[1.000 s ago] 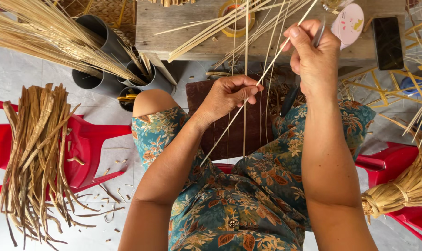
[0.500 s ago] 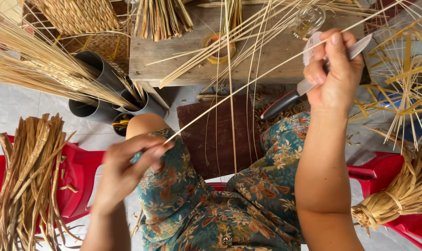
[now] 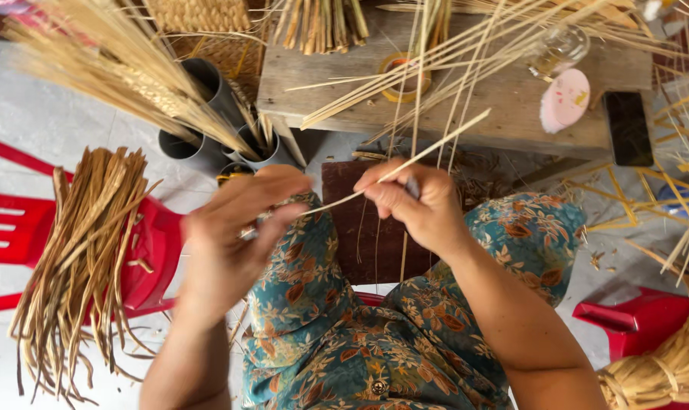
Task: The person sits on a low stool and uses a small knife to split and shave thin bamboo strips, drawing each strip across the blade to trim it, then sets finished strips aside and reaches for the next piece from the pile.
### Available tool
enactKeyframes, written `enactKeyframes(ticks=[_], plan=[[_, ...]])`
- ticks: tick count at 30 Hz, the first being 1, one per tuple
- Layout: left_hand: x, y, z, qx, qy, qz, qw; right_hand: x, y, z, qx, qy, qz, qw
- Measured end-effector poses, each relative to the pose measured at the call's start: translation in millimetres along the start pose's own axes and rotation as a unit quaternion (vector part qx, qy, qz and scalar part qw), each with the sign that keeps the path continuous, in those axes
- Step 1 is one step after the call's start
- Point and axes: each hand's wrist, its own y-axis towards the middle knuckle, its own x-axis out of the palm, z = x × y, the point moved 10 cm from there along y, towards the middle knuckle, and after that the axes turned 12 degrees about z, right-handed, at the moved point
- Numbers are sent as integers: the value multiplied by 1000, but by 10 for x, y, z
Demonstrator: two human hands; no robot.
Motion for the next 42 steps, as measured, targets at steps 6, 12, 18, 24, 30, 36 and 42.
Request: enactKeyframes(ticks=[6, 12, 18, 24, 30, 36, 42], plan=[[827, 225, 253, 105, -147, -35, 983, 230, -207, 254, -94, -105, -38, 989], [951, 308, 182, 87, -188, -13, 978, 30, -164, 385, 16, -43, -36, 998], [927, 251, -39, 34, -192, -11, 981, -263, -94, 178, 158, 212, 21, 964], [1121, 127, -267, -28, -283, 6, 959, 389, -612, 590, 360, 423, -4, 832], [1275, 75, -626, -12, -241, 62, 968, 540, -1085, 932, 348, 330, 45, 876], [1473, -14, -790, -29, -301, 63, 951, 9, -710, 552, 188, 237, 126, 945], [1408, -128, -756, -1, -348, 15, 938, 39, -578, 36, 116, 287, 92, 947]])
